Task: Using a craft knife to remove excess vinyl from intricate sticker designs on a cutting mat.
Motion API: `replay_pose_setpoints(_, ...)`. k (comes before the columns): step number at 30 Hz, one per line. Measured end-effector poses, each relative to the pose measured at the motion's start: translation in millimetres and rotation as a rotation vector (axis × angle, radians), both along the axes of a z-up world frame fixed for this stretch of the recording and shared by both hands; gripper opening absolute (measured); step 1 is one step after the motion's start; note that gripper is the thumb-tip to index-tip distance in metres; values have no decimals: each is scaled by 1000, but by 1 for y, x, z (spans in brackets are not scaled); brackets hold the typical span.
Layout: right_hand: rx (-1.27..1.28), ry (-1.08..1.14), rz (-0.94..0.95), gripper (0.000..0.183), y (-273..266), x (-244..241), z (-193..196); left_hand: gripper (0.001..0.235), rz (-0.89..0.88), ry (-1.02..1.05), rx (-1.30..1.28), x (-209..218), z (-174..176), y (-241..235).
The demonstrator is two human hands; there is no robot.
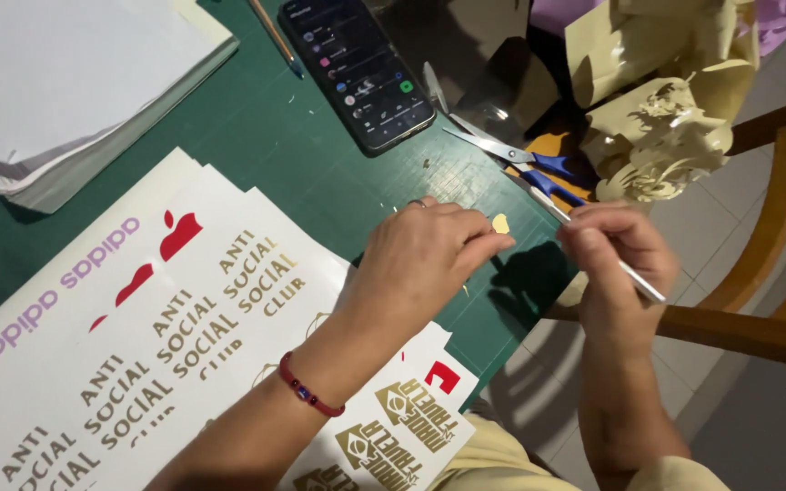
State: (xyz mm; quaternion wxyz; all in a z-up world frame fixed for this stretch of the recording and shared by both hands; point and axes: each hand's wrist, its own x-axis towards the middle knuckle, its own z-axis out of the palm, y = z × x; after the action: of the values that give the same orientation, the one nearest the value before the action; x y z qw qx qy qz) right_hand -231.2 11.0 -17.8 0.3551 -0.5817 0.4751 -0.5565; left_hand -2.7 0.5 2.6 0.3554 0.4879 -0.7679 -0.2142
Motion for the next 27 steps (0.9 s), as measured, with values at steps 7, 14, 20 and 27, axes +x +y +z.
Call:
replay_pose_setpoints(7, -21, 41, 61, 7, 1, 6, 0, 27, -132, 114, 79, -5, 7, 3)
replay_pose_setpoints(14, -76, 149, 75, 22, -2, 9, -4, 17, -133, 388, 267, -11, 25, 9)
replay_pose_setpoints(20, -100, 224, 76, 18, -4, 9, 0, 7, -73, 378, 198, -8, 22, 6)
replay_pose_setpoints(27, -127, 259, 51, 8, -2, 6, -1, 29, -69, 312, 257, -5, 6, 1)
